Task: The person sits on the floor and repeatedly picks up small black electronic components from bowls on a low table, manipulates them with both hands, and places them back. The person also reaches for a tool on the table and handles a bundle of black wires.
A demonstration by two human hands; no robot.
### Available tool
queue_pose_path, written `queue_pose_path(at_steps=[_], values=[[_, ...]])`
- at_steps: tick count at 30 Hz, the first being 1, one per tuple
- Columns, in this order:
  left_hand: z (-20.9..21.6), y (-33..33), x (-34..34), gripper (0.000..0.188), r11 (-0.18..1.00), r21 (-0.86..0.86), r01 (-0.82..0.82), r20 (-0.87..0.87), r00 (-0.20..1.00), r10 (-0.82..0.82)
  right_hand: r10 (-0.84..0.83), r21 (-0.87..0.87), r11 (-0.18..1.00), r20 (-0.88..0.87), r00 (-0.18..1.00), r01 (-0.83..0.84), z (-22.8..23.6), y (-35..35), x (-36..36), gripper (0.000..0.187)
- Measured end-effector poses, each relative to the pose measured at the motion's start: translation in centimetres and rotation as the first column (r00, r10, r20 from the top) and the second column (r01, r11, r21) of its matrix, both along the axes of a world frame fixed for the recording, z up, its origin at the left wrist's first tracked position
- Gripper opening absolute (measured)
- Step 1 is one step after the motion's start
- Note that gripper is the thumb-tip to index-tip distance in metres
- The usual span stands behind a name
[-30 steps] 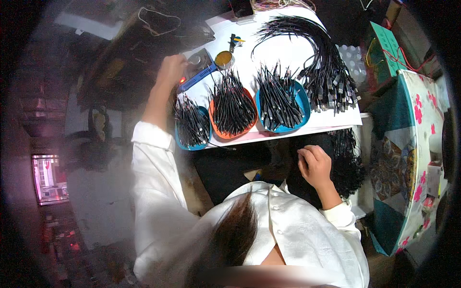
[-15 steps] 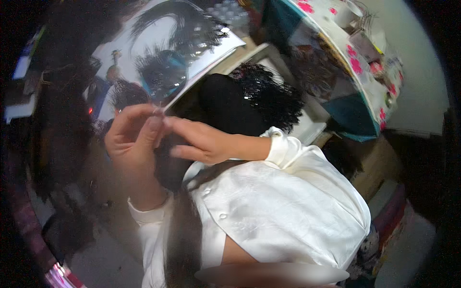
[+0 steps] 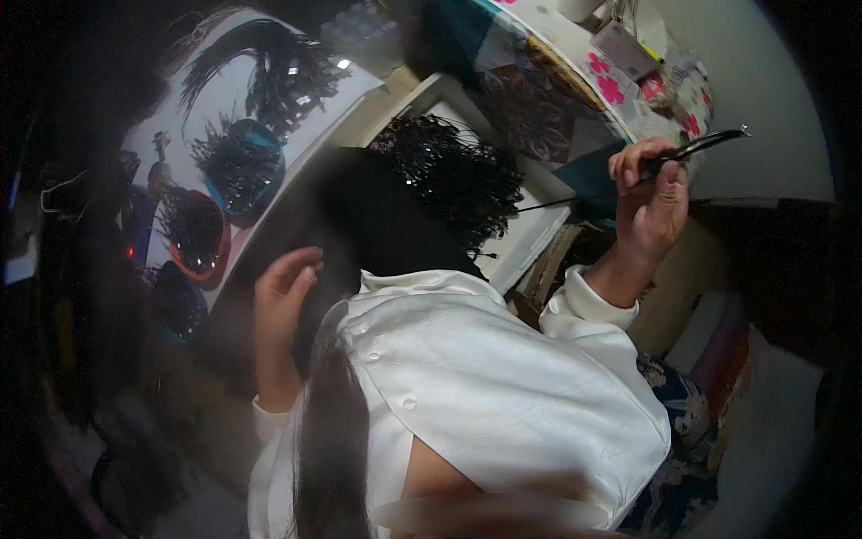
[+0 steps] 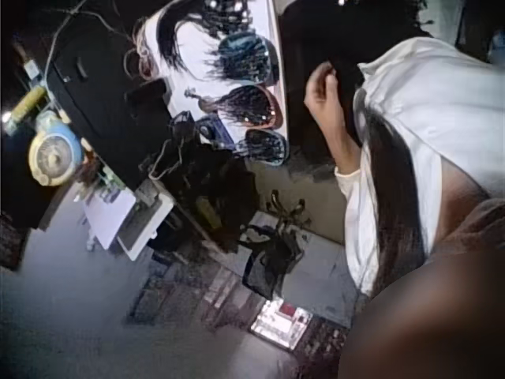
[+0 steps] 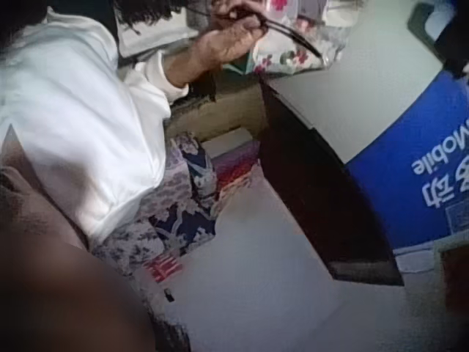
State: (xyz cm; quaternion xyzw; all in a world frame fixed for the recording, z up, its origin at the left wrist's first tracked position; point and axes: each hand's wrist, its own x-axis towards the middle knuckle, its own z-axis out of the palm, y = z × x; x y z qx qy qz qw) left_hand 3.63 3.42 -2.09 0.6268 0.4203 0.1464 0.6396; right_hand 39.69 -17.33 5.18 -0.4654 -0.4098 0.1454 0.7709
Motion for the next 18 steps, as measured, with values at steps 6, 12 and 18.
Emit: queue_pose_path(at_steps=[6, 12, 18], values=[[-2.7, -2.9, -6.7, 0.026, 0.953, -0.077, -0.292, -0.091, 0.954, 0.285, 0.177, -0.555, 0.784, -0.230, 0.957, -0.278, -16.9, 8.8, 2.1, 0.033], [-1.6, -1.5, -9.8, 0.023, 0.875, 0.101, -0.474, -0.122, 0.867, 0.483, 0.459, -0.944, 0.074, 0.317, 0.830, 0.320, -39.3, 19.7, 0.3, 0.045], [-0.6, 4.1, -14.0, 0.017, 0.599, 0.632, -0.492, -0.160, 0.673, 0.722, 0.368, -0.838, 0.318, 0.540, 0.757, 0.443, -36.8, 22.9, -1.3, 0.039]])
